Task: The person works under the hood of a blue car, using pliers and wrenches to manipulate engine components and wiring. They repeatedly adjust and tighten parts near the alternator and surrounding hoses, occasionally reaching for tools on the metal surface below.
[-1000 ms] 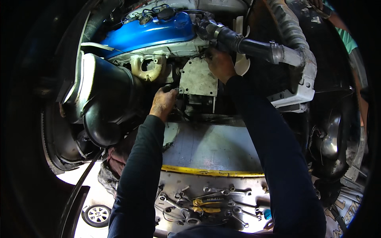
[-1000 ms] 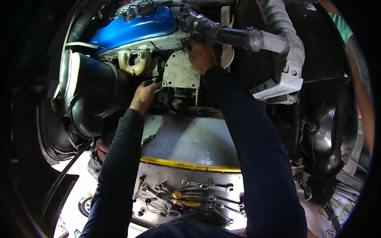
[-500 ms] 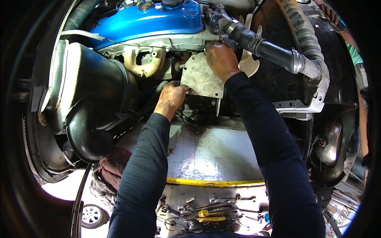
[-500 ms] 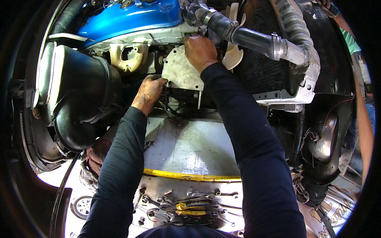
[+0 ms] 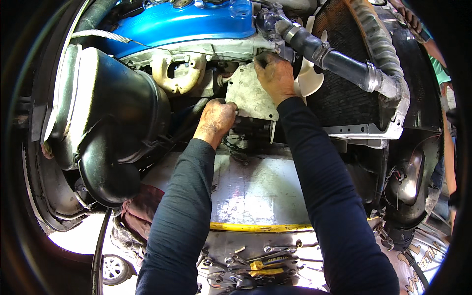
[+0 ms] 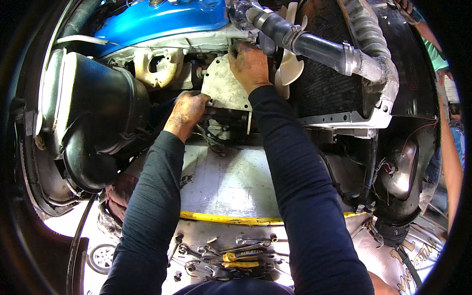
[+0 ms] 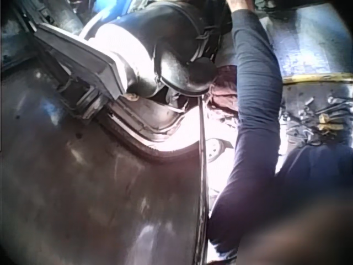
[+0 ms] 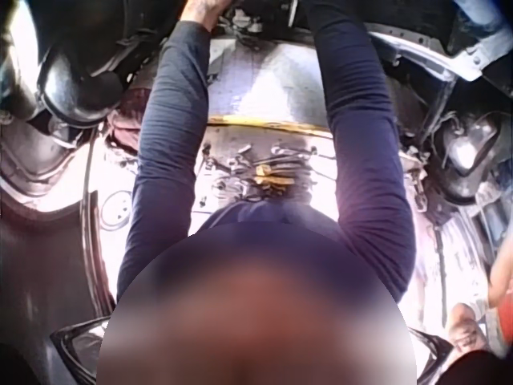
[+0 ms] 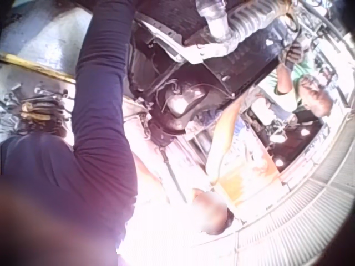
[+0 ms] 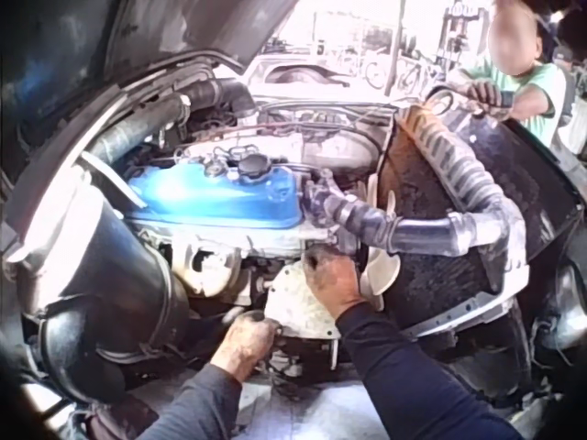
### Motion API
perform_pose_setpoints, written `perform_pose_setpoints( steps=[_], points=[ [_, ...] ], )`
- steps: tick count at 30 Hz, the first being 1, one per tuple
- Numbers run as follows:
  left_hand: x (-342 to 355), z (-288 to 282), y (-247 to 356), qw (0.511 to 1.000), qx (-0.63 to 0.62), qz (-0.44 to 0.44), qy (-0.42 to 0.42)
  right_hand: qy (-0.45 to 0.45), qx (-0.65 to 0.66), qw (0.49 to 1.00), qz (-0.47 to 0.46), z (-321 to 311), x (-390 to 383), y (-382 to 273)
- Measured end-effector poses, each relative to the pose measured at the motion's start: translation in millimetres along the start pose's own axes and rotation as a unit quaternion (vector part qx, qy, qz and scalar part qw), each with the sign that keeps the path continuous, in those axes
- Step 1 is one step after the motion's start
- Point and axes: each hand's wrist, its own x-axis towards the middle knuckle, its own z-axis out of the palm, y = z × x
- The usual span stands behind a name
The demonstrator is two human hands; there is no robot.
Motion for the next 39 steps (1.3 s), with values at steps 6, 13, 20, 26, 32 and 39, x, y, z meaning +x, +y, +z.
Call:
perform_pose_setpoints(
  steps=[6,13,20,26,32,39],
  points=[
    [-1,-2,-2,0.998,0.038,0.022,0.037,-0.04,-0.045,0.997,0.038,2,3,3],
    [-1,2,2,0.986,-0.145,-0.079,0.029,-0.037,-0.093,0.995,0.001,-12,6,1],
    [13,6,-11,0.998,-0.061,-0.016,0.016,-0.083,-0.141,0.985,0.055,-8,4,-4],
    [15,5,-19,0.998,0.039,0.056,-0.005,0.003,-0.143,0.99,-0.014,7,-7,-3],
    [2,-1,-3,0.996,0.05,0.079,0.005,-0.041,-0.169,0.985,0.018,6,-4,-8],
    [-7,-8,10,0.976,0.189,0.104,-0.007,0.021,-0.123,0.99,-0.062,12,-8,-5]
  ],
)
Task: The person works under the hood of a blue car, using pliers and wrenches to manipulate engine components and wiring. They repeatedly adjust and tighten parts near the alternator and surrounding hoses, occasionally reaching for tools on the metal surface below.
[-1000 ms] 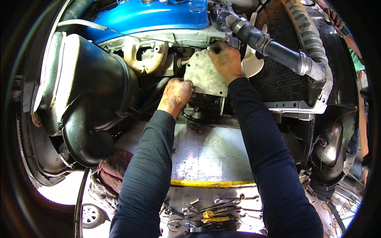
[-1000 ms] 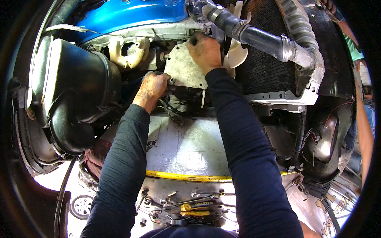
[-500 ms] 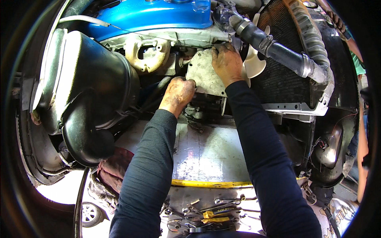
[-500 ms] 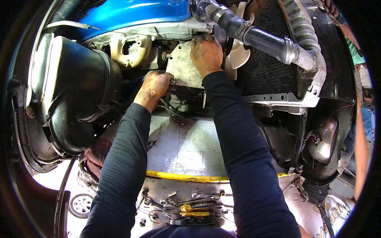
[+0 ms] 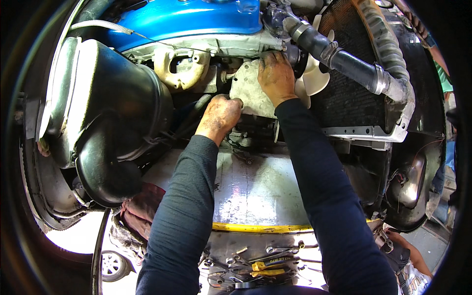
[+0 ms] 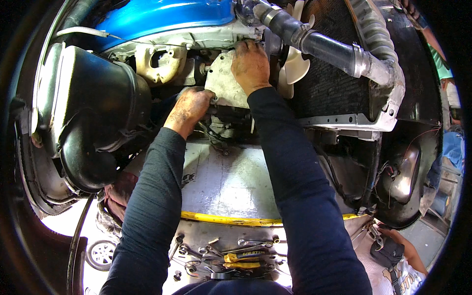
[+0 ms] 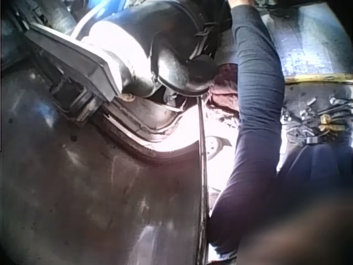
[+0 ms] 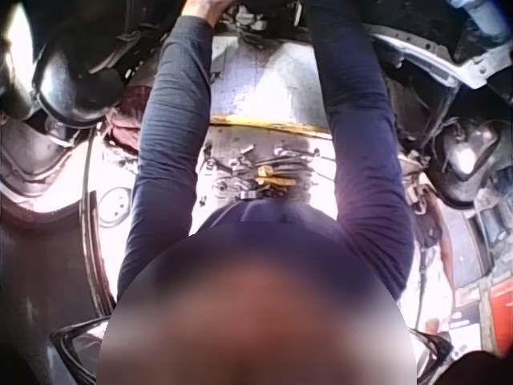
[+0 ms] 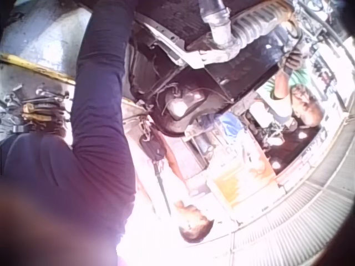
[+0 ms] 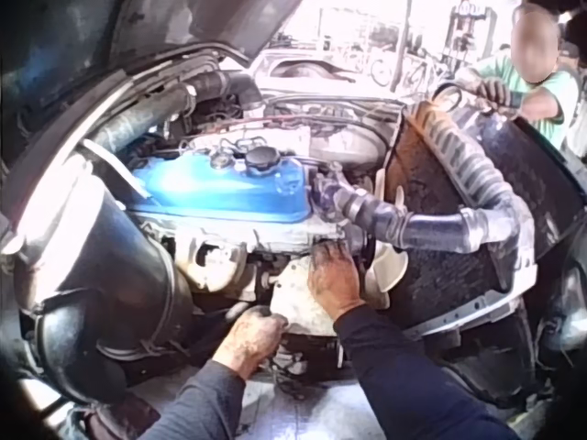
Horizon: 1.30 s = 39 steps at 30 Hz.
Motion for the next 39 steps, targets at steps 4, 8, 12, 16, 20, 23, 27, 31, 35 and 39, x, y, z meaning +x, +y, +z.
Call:
perform_pose_setpoints(
  steps=[4,8,12,16,20,23,27,31,35,39],
  points=[
    [1,1,1,0.995,-0.086,-0.041,0.011,0.002,0.007,0.998,0.057,7,2,0],
    [0,-1,2,0.997,-0.064,-0.044,-0.004,0.055,0.004,0.998,0.033,11,0,-3],
    [-2,-2,4,0.996,-0.077,-0.034,-0.01,0.047,0.017,0.998,0.037,14,0,-3],
    [-5,-7,5,0.99,0.116,0.083,0.019,0.098,0.017,0.995,0.024,17,-1,-3],
    [-8,-12,10,0.988,0.139,0.073,0.0,0.052,0.025,0.997,0.053,18,-2,-1],
    [-14,-15,14,0.994,0.099,0.03,0.025,0.062,0.014,0.997,0.054,19,-3,0],
    [-19,-22,22,0.99,0.115,0.042,0.073,0.052,0.012,0.997,0.049,20,-3,-1],
    [-21,-33,35,0.987,-0.088,-0.123,0.053,0.078,-0.015,0.996,0.048,19,-4,-2],
    [-21,-38,38,0.991,-0.058,-0.123,0.017,0.035,0.013,0.996,0.086,18,-5,-3],
    [-23,-27,29,0.994,-0.022,-0.063,0.089,0.063,-0.019,0.994,0.085,18,-6,-4]
  ],
)
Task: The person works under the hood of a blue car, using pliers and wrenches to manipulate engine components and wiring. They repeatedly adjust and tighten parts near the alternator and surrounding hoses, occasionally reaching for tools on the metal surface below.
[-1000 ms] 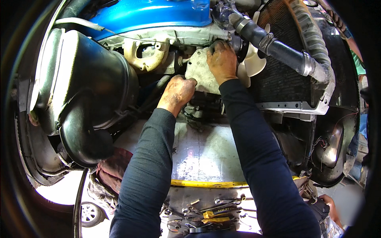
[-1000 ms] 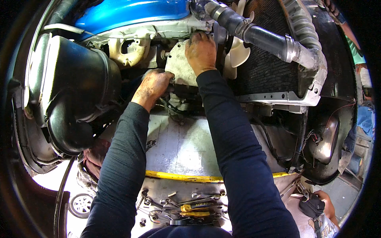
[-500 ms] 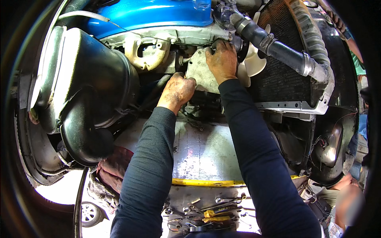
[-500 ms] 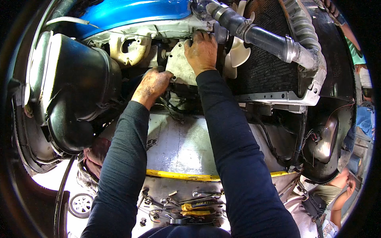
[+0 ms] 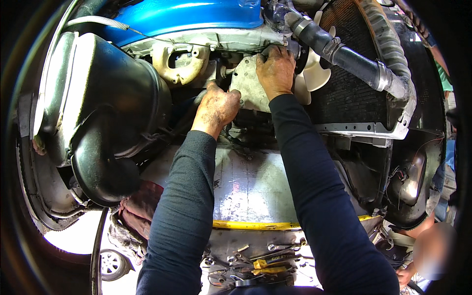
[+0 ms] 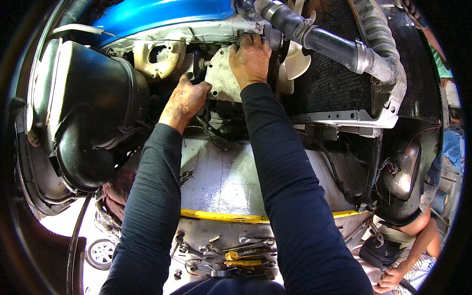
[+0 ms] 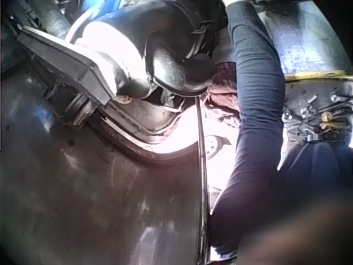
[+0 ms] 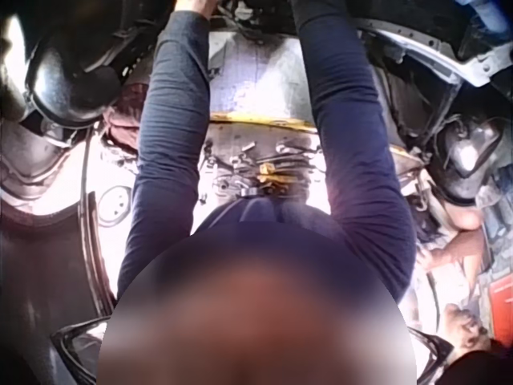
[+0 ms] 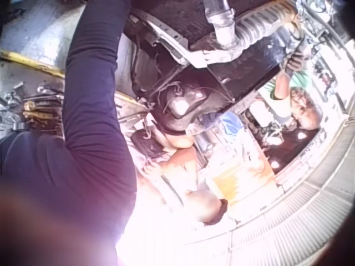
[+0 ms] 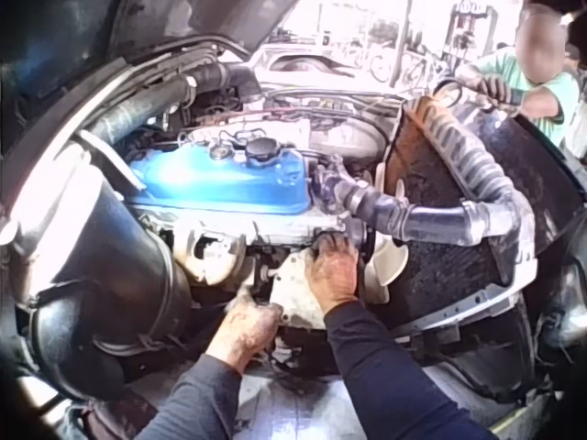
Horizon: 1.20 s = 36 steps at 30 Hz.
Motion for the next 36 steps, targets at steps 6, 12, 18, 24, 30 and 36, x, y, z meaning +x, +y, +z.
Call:
perform_pose_setpoints(
  steps=[6,12,18,24,30,36],
  points=[
    [3,3,-6,0.987,0.127,0.102,0.008,-0.023,-0.008,0.999,0.031,-3,0,-2],
    [9,-5,3,0.982,0.156,0.027,-0.098,-0.029,0.008,0.999,0.042,-3,-1,-5],
    [8,-9,5,0.993,0.077,-0.019,-0.087,-0.052,0.018,0.997,0.059,-3,0,-4],
    [2,-7,9,0.983,-0.13,-0.128,-0.019,-0.065,-0.002,0.994,0.083,-3,1,-8],
    [9,-3,2,0.99,-0.083,-0.092,-0.065,-0.008,-0.031,0.999,0.041,-5,1,-8],
    [8,-2,0,0.997,-0.001,-0.045,-0.063,-0.05,-0.031,0.997,0.048,-5,-1,-7]
  ],
)
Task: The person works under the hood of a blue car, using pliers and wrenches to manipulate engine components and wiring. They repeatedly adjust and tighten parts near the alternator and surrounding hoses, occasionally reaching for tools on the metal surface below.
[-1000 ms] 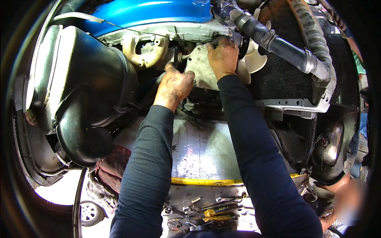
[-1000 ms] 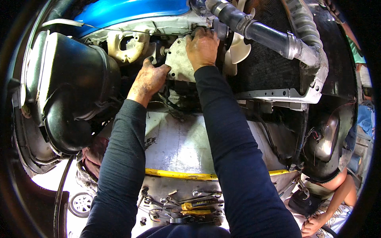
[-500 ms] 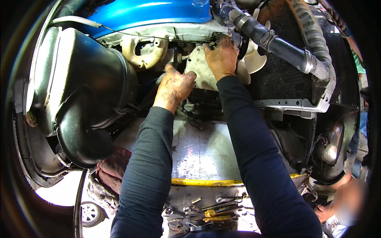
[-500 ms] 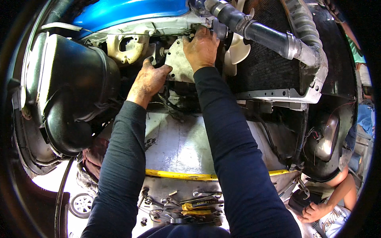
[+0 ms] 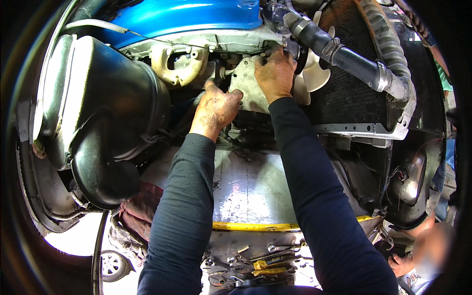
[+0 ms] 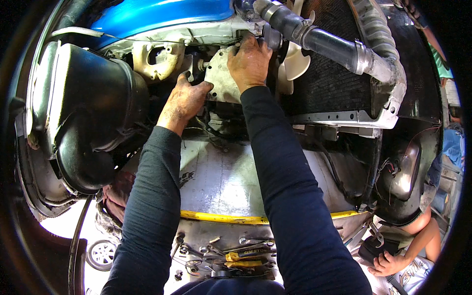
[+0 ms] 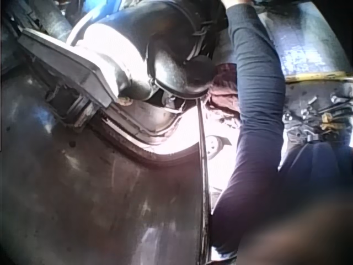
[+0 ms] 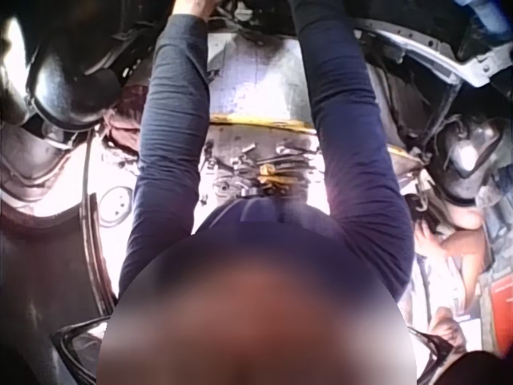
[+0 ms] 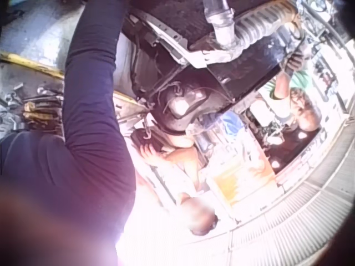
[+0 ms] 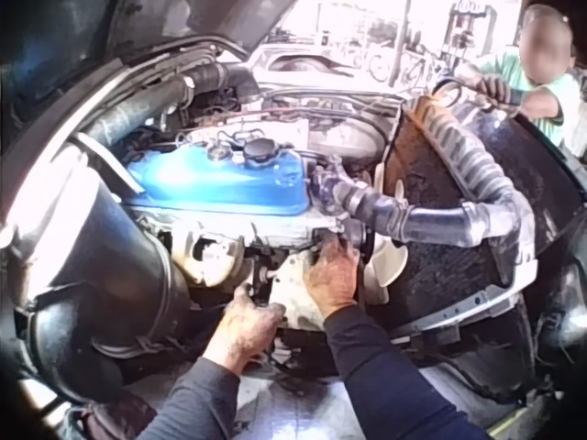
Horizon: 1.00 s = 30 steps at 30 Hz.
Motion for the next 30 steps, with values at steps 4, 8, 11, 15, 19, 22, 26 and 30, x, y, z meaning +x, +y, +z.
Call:
perform_pose_setpoints(
  steps=[4,8,11,15,19,22,26,30],
  points=[
    [1.1,-0.9,-0.8,0.997,0.066,0.038,-0.026,0.018,-0.007,1.0,0.012,2.5,-0.6,-0.7],
    [2.1,-0.1,-1.3,0.992,0.11,0.057,-0.016,0.021,0.014,1.0,0.014,1.9,-0.7,0.3],
    [0.1,3.3,-0.2,1.0,-0.006,-0.008,0.016,0.023,-0.006,1.0,-0.002,0.5,-0.3,0.9],
    [0.6,2.3,-2.0,0.984,0.145,0.099,-0.003,0.011,0.018,0.999,0.026,-0.7,-0.2,0.1],
    [3.3,4.8,-4.0,0.999,-0.048,0.001,0.011,0.02,-0.015,1.0,0.008,0.3,-1.4,-0.8],
    [4.0,4.5,-5.8,0.998,0.051,0.049,-0.005,0.017,-0.011,1.0,0.021,1.0,-1.5,-0.8],
    [1.1,2.0,-4.9,0.976,0.186,0.113,-0.005,-0.013,-0.003,0.999,0.039,0.7,0.0,-0.1],
    [0.9,0.5,-0.9,1.0,-0.009,0.0,-0.015,-0.025,-0.036,0.999,0.014,0.1,-0.1,-0.1]
  ],
)
